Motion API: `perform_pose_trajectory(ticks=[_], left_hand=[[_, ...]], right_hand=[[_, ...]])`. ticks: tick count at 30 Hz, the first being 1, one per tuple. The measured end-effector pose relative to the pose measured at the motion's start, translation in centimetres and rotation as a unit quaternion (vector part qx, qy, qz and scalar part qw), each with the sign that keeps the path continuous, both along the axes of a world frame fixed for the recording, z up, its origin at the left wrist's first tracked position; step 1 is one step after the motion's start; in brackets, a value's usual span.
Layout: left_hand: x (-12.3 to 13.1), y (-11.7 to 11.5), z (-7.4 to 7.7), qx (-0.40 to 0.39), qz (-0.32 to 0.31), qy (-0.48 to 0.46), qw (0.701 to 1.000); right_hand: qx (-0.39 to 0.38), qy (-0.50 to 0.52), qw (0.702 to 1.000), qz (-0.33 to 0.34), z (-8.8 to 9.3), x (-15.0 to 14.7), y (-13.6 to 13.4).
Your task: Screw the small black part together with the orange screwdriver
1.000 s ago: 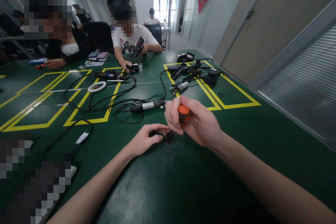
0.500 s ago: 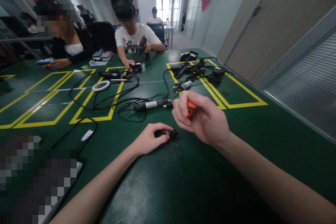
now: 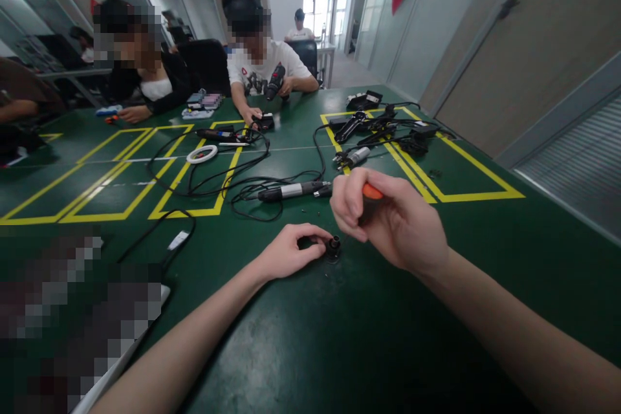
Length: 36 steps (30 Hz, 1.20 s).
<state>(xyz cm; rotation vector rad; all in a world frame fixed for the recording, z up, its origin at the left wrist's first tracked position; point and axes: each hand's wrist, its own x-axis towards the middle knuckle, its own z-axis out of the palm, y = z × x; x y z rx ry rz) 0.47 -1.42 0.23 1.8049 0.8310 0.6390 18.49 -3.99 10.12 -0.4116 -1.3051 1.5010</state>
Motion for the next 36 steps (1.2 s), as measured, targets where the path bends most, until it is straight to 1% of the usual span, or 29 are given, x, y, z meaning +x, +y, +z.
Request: perform_pose_trajectory(ticks=[4,7,13,18,21,26,32,36], left_hand=[[-0.14,0.01,0.04,0.015,-0.002,0.018,1.000],[-0.21,0.08,-0.12,0.020,-0.002,0.022,1.000],[-0.15,0.14,-0.15,0.008,0.003,0.016,1.000],[-0.13,0.05,0.01,0.009,0.002,0.011,1.000],[-0.14,0.06,-0.12,0.016,0.008,0.010,1.000],[-0.17,0.06,-0.20,0.018,0.006,0.009,1.000],[-0.28,0.00,-0.21,0.022,0.009,0.009,1.000],[-0.28,0.09,-0.41,0.017,0.010,0.005,1.000]], right_hand=[[-0.030,0.019,0.999,0.025,-0.22,-0.07,-0.15],[-0.033,0.038,0.998,0.034,-0.36,-0.09,-0.18],[0.000,0.029,0.999,0.020,-0.22,-0.15,0.20],[-0.031,0.040,0.998,0.021,-0.38,-0.41,0.12],[-0.029,0.047,0.998,0.025,-0.51,-0.42,0.02],[-0.015,0.025,0.999,0.020,-0.49,-0.36,0.11],[-0.029,0.053,0.998,0.034,-0.60,-0.42,0.07],[-0.034,0.033,0.999,0.020,-0.59,-0.39,0.13]])
